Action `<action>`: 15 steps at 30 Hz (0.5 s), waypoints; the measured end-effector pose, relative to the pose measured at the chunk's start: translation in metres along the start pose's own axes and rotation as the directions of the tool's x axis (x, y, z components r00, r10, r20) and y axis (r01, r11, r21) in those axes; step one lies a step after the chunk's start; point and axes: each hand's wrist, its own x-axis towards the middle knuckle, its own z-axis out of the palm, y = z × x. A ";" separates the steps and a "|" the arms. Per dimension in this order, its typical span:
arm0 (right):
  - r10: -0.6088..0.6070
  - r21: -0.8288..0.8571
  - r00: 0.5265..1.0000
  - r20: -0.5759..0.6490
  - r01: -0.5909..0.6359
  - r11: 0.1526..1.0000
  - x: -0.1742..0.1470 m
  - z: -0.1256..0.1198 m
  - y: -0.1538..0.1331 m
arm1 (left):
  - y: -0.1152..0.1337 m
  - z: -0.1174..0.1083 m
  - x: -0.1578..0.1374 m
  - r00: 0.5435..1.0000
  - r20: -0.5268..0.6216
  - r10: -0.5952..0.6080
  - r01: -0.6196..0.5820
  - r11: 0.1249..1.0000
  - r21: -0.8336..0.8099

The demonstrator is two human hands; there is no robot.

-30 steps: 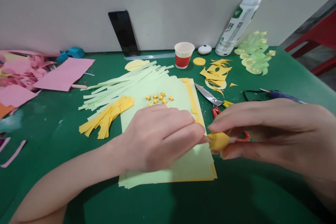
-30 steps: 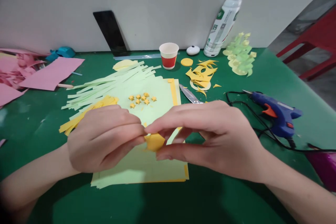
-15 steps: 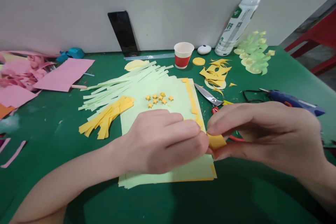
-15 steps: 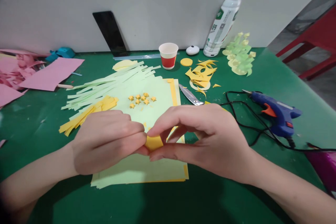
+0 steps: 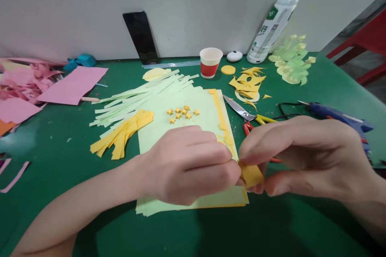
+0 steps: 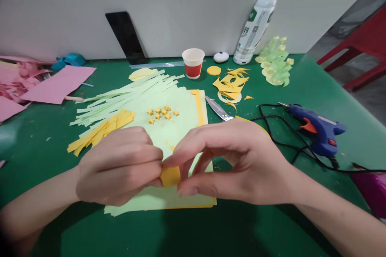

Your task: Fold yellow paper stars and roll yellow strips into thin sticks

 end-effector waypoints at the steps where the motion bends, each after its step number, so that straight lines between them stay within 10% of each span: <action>1: 0.026 0.037 1.000 0.012 -0.027 0.999 0.000 -0.001 0.000 | -0.001 0.000 0.000 1.000 0.003 0.008 -0.008 1.000 0.021; 15: 0.097 0.153 0.983 -0.155 -0.073 0.986 0.002 0.002 0.003 | 0.000 0.001 0.000 0.996 -0.083 -0.013 0.024 0.992 0.127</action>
